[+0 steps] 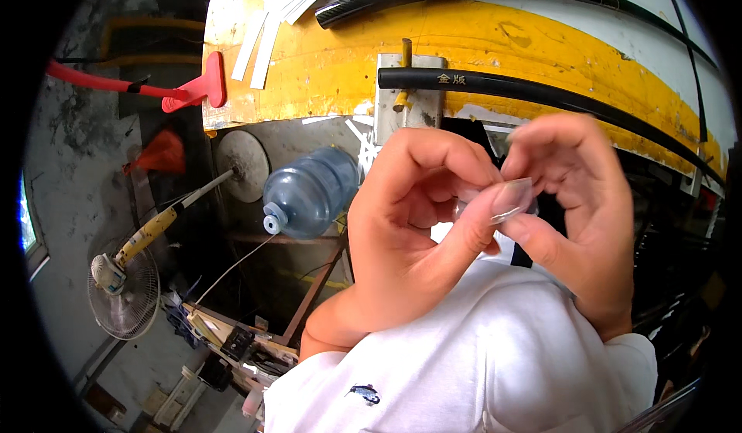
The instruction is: The person applies small adhesive labels to the ends of black bow staves. They peel labels from sheets, press them onto the staves, and place the labeled staves on a rack. The person repeats this process for several staves.
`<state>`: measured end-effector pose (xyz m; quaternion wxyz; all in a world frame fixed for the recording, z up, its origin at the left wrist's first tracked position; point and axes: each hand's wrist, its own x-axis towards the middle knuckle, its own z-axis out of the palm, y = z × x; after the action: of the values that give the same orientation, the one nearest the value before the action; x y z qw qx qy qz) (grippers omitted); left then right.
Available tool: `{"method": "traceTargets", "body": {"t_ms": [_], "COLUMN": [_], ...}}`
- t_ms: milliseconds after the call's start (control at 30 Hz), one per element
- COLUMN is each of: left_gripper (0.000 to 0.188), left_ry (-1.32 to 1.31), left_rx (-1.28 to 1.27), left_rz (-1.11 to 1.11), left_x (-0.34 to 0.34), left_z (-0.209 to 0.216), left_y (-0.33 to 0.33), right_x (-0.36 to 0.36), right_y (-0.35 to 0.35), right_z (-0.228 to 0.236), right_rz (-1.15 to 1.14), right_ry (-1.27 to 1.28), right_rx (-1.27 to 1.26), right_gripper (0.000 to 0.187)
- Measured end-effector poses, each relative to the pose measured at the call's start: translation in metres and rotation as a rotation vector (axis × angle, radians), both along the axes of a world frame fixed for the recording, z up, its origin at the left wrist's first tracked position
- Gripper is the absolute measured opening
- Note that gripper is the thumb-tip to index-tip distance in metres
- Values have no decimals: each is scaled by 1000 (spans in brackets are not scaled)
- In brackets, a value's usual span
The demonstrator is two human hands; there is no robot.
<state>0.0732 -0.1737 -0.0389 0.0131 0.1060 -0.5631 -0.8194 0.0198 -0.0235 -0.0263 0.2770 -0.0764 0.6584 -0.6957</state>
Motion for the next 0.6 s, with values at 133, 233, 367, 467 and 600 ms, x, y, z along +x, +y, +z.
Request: {"method": "traceTargets", "body": {"t_ms": [133, 233, 367, 467, 600], "left_gripper": [22, 20, 19, 19, 18], "left_ry": [44, 42, 5, 0, 73], "left_rx": [52, -12, -159, -300, -588], "left_rz": [37, 60, 63, 131, 173], "left_x": [4, 4, 6, 4, 2], "left_z": [-10, -12, -11, -11, -19], "left_y": [5, 3, -7, -11, -26], "right_x": [6, 3, 3, -1, -9], "right_y": [3, 2, -7, -8, -10], "right_z": [-16, -24, -23, -22, -27], "right_rz": [10, -58, -174, -165, -105], "right_ry": [-66, -6, -44, -55, 62], "right_rx": [-114, -177, -195, -179, -150], "right_gripper": [23, 16, 14, 14, 15]}}
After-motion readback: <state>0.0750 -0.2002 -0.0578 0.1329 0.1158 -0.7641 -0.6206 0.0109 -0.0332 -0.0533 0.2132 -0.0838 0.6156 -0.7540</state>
